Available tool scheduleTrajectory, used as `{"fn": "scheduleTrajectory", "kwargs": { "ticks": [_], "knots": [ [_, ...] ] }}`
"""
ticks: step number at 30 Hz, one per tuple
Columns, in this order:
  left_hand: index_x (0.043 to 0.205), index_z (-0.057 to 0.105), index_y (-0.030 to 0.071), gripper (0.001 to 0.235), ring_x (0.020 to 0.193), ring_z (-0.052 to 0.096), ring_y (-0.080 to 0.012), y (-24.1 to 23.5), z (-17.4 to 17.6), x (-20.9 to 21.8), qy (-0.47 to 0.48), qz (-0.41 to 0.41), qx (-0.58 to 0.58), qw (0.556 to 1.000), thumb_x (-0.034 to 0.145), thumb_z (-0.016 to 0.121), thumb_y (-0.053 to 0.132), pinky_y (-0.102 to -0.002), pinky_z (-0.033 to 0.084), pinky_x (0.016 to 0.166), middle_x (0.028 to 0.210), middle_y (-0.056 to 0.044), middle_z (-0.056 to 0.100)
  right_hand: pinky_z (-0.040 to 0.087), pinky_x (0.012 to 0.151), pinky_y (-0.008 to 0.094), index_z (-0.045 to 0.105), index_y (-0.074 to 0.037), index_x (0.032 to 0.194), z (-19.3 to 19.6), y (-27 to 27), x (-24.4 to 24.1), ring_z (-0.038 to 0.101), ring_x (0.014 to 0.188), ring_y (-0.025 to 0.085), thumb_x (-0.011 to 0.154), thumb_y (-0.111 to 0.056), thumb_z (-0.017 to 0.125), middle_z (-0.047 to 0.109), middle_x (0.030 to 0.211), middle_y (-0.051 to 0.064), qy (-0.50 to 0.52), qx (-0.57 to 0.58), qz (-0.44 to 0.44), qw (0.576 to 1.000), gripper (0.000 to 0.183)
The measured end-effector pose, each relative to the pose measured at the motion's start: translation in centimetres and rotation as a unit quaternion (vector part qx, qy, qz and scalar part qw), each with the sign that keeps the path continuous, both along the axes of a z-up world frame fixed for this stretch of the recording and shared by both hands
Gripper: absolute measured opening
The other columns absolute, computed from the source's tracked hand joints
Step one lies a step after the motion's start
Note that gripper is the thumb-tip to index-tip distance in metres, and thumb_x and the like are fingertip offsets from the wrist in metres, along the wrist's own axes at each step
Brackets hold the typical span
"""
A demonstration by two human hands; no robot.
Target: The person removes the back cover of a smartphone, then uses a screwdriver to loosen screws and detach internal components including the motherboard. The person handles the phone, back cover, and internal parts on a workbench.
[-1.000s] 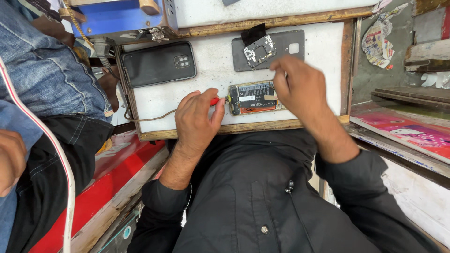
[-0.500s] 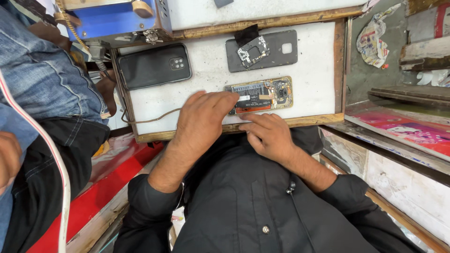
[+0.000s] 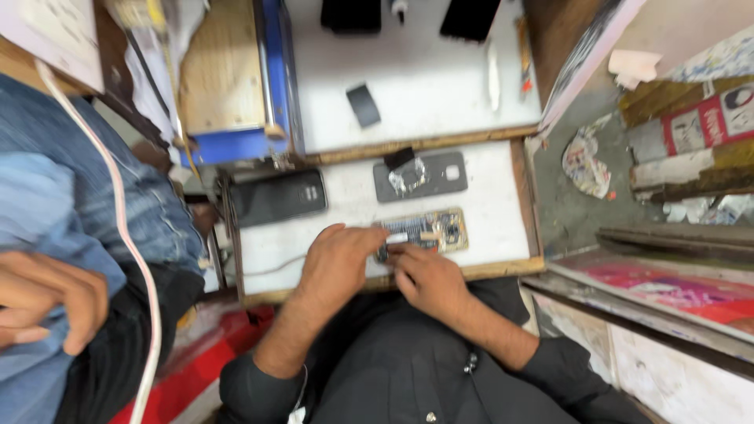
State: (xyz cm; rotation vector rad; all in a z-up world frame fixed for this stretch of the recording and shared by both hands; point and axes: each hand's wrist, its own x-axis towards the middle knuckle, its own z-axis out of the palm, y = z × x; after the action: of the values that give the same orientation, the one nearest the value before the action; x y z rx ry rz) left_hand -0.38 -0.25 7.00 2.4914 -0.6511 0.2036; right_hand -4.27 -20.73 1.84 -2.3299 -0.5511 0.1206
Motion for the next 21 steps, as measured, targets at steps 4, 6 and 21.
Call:
{"fn": "scheduleTrajectory", "kwargs": {
  "ticks": [4, 6, 21],
  "knots": [
    [0.097, 0.068, 0.010, 0.018, 0.084, 0.070, -0.0294, -0.6, 0.4, 0.7, 0.069, 0.060, 0.075, 0.993, 0.089, 0.074, 0.026, -0.050, 0.049, 0.093, 0.079, -0.008, 0.072, 0.058, 0.073, 0.042, 0.073, -0.013, 0.107, 0.4, 0.4, 0.3, 0.071, 0.092, 0.030, 0.087, -0.017, 0.068, 0.072, 0.115, 0.004, 0.022, 0.004, -0.032, 0.999, 0.021],
    [0.107, 0.069, 0.009, 0.019, 0.086, 0.070, -0.0315, -0.4, 0.6, 0.7, 0.052, -0.010, 0.002, 0.999, 0.088, 0.068, 0.012, -0.047, 0.049, 0.085, 0.085, -0.009, 0.072, 0.058, 0.072, 0.042, 0.072, -0.013, 0.108, 0.7, 0.5, 0.7, 0.072, 0.090, 0.030, 0.087, -0.018, 0.068, 0.072, 0.112, 0.003, 0.044, 0.008, -0.045, 0.998, 0.022],
    [0.114, 0.063, 0.008, 0.027, 0.086, 0.069, -0.0376, -0.1, -1.2, 0.4, 0.108, 0.035, -0.038, 0.993, 0.089, 0.070, 0.015, -0.046, 0.055, 0.073, 0.092, -0.014, 0.072, 0.059, 0.069, 0.043, 0.068, -0.014, 0.118, -0.4, 1.2, 3.2, 0.073, 0.083, 0.032, 0.086, -0.026, 0.074, 0.073, 0.101, 0.009, 0.055, -0.033, -0.073, 0.995, 0.035]
  ]
}}
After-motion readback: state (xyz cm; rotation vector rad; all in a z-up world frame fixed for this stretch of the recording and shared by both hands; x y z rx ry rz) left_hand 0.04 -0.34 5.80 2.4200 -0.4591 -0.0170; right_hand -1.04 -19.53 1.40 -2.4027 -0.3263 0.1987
